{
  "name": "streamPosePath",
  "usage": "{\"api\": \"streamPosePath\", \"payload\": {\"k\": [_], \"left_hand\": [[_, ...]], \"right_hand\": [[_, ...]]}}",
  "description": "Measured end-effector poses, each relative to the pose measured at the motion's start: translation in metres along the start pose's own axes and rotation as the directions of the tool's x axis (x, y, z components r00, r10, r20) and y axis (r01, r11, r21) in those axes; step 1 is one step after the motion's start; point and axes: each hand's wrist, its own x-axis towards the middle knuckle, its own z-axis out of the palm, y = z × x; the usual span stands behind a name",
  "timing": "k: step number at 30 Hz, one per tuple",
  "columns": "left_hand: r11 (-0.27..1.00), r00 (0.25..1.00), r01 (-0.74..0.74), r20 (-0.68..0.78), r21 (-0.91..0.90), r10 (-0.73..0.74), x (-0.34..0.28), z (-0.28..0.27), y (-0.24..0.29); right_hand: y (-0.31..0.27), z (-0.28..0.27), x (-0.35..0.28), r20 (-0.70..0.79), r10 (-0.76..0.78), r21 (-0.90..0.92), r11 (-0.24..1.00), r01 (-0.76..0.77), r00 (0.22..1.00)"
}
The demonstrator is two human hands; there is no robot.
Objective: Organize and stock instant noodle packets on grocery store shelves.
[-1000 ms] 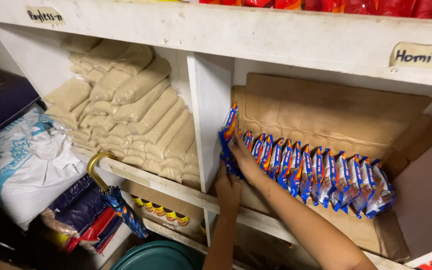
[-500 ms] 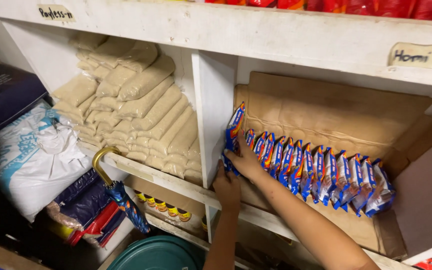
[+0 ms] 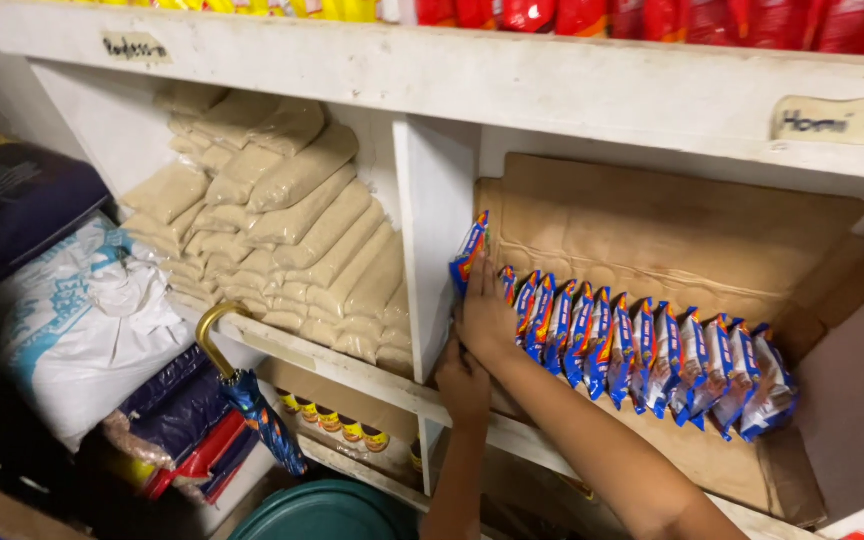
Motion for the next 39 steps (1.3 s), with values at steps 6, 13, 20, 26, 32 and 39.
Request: {"api": "streamPosePath", "payload": {"k": [6, 13, 20, 26, 32, 39], "left_hand": [[0.992, 0.992, -0.12, -0.046, -0.041, 0.119, -0.001, 0.006, -0.012], [0.99, 0.988, -0.142, -0.07, -0.019, 0.141, -0.002, 0.003, -0.005], [0.994, 0.989, -0.109, -0.096, 0.008, 0.109, -0.005, 0.004, -0.004], [0.991, 0.987, -0.131, -0.096, -0.022, 0.128, -0.005, 0.001, 0.001], [0.993, 0.99, -0.114, -0.088, 0.009, 0.114, -0.003, 0.003, -0.006], [0.998, 0.993, -0.064, -0.101, -0.016, 0.062, -0.006, 0.003, -0.008]], "right_hand": [[0.023, 0.024, 0.0, -0.157, -0.135, -0.194, 0.976, 0.104, 0.978], [0.003, -0.022, -0.019, -0.019, 0.017, 0.017, 1.0, -0.016, 1.0], [0.012, -0.024, -0.023, -0.029, 0.009, 0.043, 0.999, -0.008, 1.0], [0.016, -0.001, -0.008, -0.216, -0.131, -0.086, 0.99, 0.115, 0.968], [0.024, 0.024, 0.01, -0.28, -0.138, 0.027, 0.988, 0.152, 0.95], [0.016, 0.026, 0.002, -0.2, -0.155, -0.045, 0.988, 0.149, 0.967]]}}
